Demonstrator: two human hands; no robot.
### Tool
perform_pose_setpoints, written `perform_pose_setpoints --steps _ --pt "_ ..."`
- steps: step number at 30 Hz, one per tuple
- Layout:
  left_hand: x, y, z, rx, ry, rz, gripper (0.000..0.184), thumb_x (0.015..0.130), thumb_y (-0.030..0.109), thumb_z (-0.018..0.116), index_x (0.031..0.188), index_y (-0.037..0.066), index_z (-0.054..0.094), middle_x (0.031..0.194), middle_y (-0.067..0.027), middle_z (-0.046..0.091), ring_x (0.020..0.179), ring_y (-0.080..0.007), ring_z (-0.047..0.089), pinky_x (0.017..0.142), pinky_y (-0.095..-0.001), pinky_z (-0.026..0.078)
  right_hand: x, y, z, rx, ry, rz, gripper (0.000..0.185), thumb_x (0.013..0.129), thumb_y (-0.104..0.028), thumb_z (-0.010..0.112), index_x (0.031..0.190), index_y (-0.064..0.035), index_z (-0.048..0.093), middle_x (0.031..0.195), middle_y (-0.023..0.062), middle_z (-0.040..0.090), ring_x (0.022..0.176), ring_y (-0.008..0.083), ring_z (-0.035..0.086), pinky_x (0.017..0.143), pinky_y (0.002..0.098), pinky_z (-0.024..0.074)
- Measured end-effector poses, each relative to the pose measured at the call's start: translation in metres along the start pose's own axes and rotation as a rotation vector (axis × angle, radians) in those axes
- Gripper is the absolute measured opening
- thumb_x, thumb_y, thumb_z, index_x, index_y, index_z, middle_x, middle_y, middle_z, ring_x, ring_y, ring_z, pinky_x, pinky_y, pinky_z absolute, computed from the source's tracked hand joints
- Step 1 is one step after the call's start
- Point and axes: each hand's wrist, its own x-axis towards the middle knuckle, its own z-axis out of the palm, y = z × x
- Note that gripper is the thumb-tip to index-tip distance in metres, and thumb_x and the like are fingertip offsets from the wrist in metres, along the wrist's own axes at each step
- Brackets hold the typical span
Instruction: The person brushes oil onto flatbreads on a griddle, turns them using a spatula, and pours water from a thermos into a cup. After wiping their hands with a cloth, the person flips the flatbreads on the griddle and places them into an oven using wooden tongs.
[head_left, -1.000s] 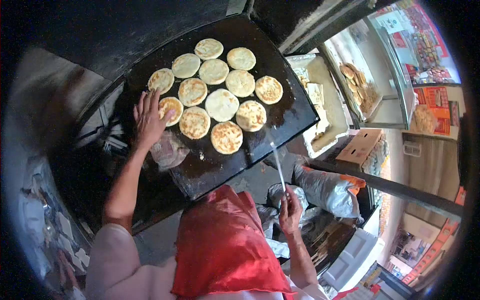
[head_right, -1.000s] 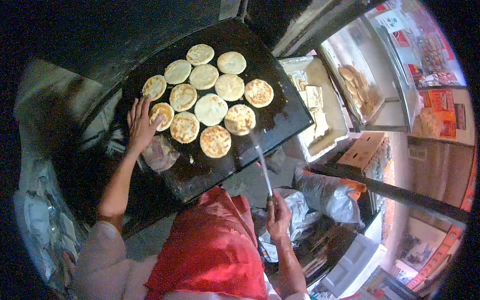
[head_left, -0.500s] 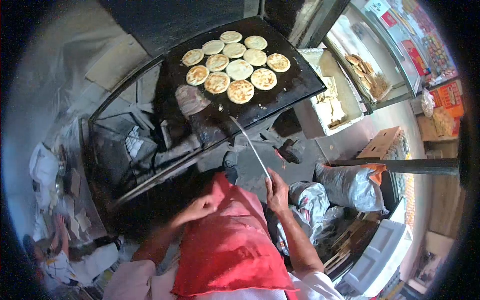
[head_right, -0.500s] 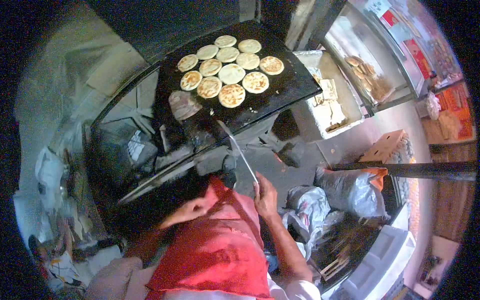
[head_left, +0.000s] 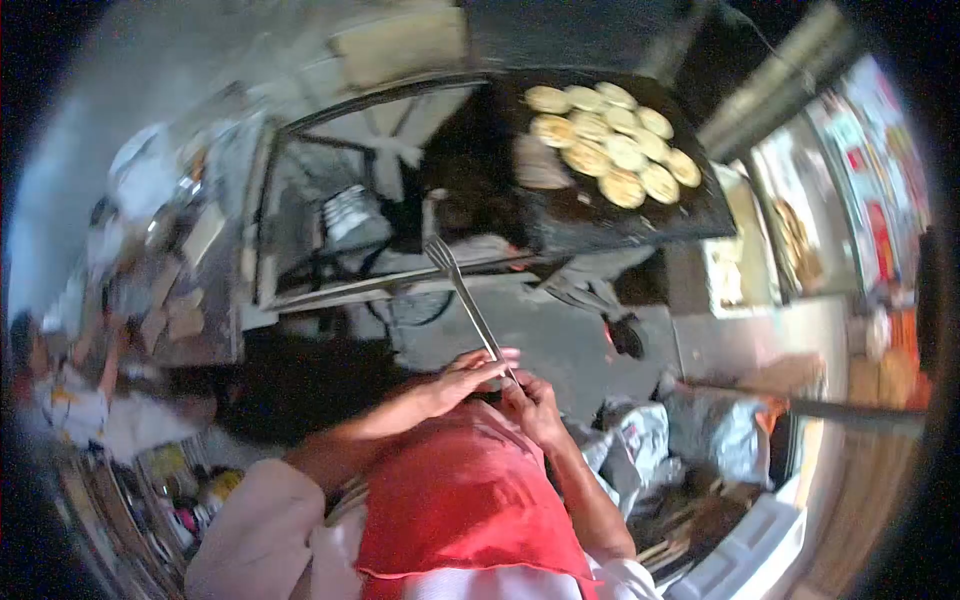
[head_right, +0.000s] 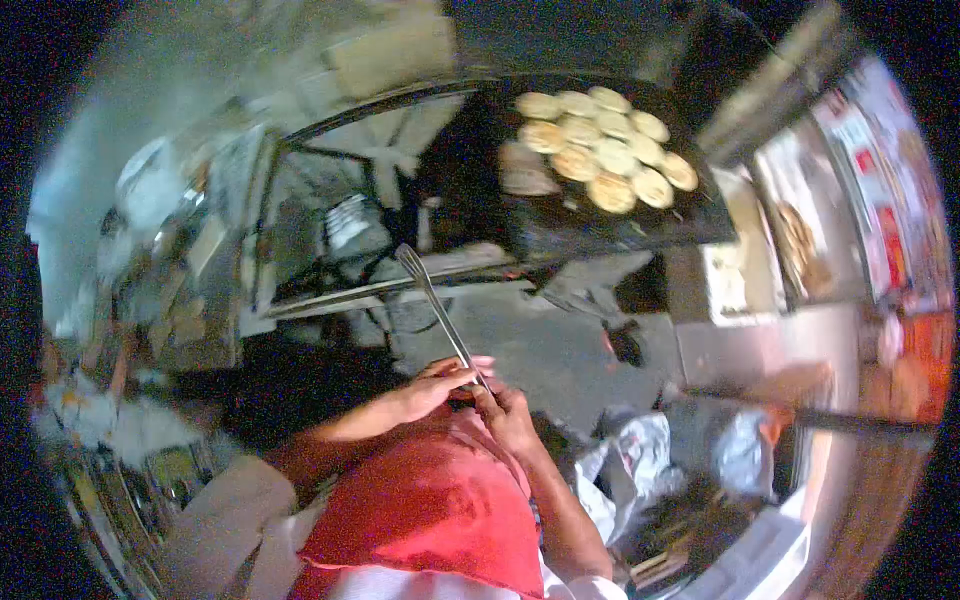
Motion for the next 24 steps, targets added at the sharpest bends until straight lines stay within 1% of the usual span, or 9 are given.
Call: perform_pose_setpoints --steps 5,7,9,11,14,15,17,19,24 --pt "-0.045 0.019 -0.093 -0.261 0.245 0.297 0.046 0.098 0.043 0.054 0.117 0.001 0.059 0.112 -0.0161 0.068 0.104 -0.0249 0.066 0.094 -0.0360 0.051 0.038 -0.005 0.099 -0.094 -0.086 -0.107 0.032 0.099 -0.028 0.056 0.109 0.0009 0.065 0.077 0.0023 0.062 0.066 0.0091 0.054 0.060 0.0289 0.0476" --pt "-0.076 0.029 -0.162 -0.396 0.329 0.338 0.032 0.101 0.037 0.052 0.118 0.011 0.059 0.088 -0.0093 0.069 0.081 -0.0191 0.069 0.068 -0.0333 0.057 0.058 0.016 0.125 -0.160 -0.066 -0.121 0.032 0.098 -0.027 0.058 0.111 0.0018 0.064 0.081 0.0038 0.064 0.073 0.0116 0.059 0.065 0.0326 0.0514" --pt "-0.099 0.018 -0.250 -0.221 0.634 0.331 0.024 0.100 0.034 0.053 0.119 0.019 0.059 0.070 0.0022 0.057 0.054 -0.0074 0.052 0.041 -0.0221 0.041 0.067 0.039 0.139 -0.871 0.117 -0.191 0.032 0.096 -0.027 0.058 0.113 -0.0005 0.064 0.089 0.0100 0.068 0.080 0.0192 0.066 0.069 0.0365 0.0524" --pt "-0.132 0.032 -0.320 -0.079 0.854 0.381 0.024 0.097 0.034 0.058 0.114 0.018 0.061 0.063 0.0066 0.048 0.048 -0.0046 0.043 0.039 -0.0235 0.033 0.071 0.097 0.139 -0.710 -0.055 -0.126 0.031 0.093 -0.027 0.058 0.112 -0.0039 0.065 0.097 0.0149 0.070 0.087 0.0315 0.069 0.073 0.0399 0.0535" --pt "-0.149 0.003 -0.459 0.787 1.445 0.523 0.049 0.096 0.049 0.053 0.112 0.003 0.059 0.090 -0.0196 0.065 0.087 -0.0325 0.063 0.076 -0.0425 0.048 0.069 0.173 0.132 -1.167 -0.226 -0.087 0.024 0.090 -0.025 0.058 0.106 -0.0097 0.067 0.101 0.0159 0.070 0.093 0.0359 0.067 0.075 0.0409 0.0539" --pt "-0.178 0.040 -0.460 0.630 1.279 0.434 0.050 0.095 0.052 0.051 0.106 0.003 0.061 0.089 -0.0211 0.066 0.087 -0.0375 0.064 0.073 -0.0447 0.047 0.062 0.182 0.134 -1.222 -0.270 -0.256 0.025 0.083 -0.028 0.063 0.102 -0.0113 0.067 0.100 0.0149 0.069 0.097 0.0329 0.066 0.075 0.0416 0.0547" --pt "-0.197 0.061 -0.484 0.722 1.434 0.302 0.044 0.097 0.047 0.049 0.099 0.005 0.059 0.085 -0.0229 0.065 0.081 -0.0389 0.064 0.071 -0.0476 0.046 0.044 0.177 0.149 -1.274 -0.324 -0.402 0.028 0.077 -0.030 0.067 0.098 -0.0129 0.066 0.100 0.0140 0.068 0.101 0.0300 0.066 0.075 0.0422 0.0555" --pt "-0.204 0.060 -0.528 0.732 1.447 0.379 0.037 0.096 0.039 0.052 0.106 0.004 0.060 0.088 -0.0245 0.065 0.084 -0.0426 0.063 0.075 -0.0484 0.047 0.024 0.156 0.167 -1.178 -0.198 0.083 0.029 0.075 -0.031 0.068 0.097 -0.0134 0.067 0.100 0.0118 0.069 0.100 0.0293 0.066 0.077 0.0443 0.0556" --pt "-0.227 0.109 -0.556 0.968 1.347 0.354 0.038 0.094 0.027 0.057 0.127 0.010 0.058 0.099 -0.0219 0.067 0.089 -0.0410 0.064 0.081 -0.0462 0.049 0.003 0.276 0.117 -0.748 0.047 0.479 0.022 0.082 -0.031 0.063 0.091 -0.0122 0.069 0.088 0.0122 0.070 0.082 0.0333 0.067 0.070 0.0435 0.0549"
